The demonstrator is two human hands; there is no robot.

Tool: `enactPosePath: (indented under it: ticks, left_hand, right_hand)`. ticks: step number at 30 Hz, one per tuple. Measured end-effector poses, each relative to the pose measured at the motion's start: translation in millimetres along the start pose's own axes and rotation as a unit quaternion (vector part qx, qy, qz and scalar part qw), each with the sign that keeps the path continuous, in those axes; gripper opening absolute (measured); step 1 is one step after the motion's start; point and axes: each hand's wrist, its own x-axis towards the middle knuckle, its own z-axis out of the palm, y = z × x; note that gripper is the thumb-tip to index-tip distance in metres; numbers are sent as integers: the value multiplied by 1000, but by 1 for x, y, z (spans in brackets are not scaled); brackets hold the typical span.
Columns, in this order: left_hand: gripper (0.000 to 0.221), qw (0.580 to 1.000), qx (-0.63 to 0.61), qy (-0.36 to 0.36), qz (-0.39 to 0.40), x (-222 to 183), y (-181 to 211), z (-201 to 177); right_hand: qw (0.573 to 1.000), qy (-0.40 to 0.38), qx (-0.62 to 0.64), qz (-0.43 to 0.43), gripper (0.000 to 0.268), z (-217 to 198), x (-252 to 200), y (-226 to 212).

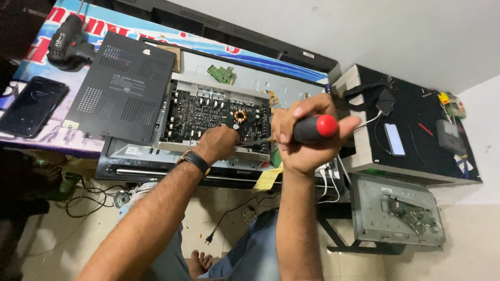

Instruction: Inspecting and probing the internal circuit boards and components of a disassembled television using a screwdriver.

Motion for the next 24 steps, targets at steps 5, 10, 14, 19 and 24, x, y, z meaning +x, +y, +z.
enactPosePath:
  ticks: [5,10,14,19,24]
  left_hand:
    - [17,999,32,27,-20,9,-7,28]
    - [18,995,49,63,-59,7,1,17]
    - [20,995,39,16,-86,-2,14,-12]
    - [19,993,21,-43,-111,-1,16,-14]
    - [18,992,65,-27,-102,3,15,-5]
  right_hand:
    - [998,19,-40,-45,56,-13,-5,-5]
    - [997,53,-38,-27,53,-22,-5,-13]
    - [994,94,-50,-6,54,-16,-4,-25]
    - [978,178,-105,-3,65,-14,-7,-38]
    - [950,251,-175,-68,56,-24,-12,-43]
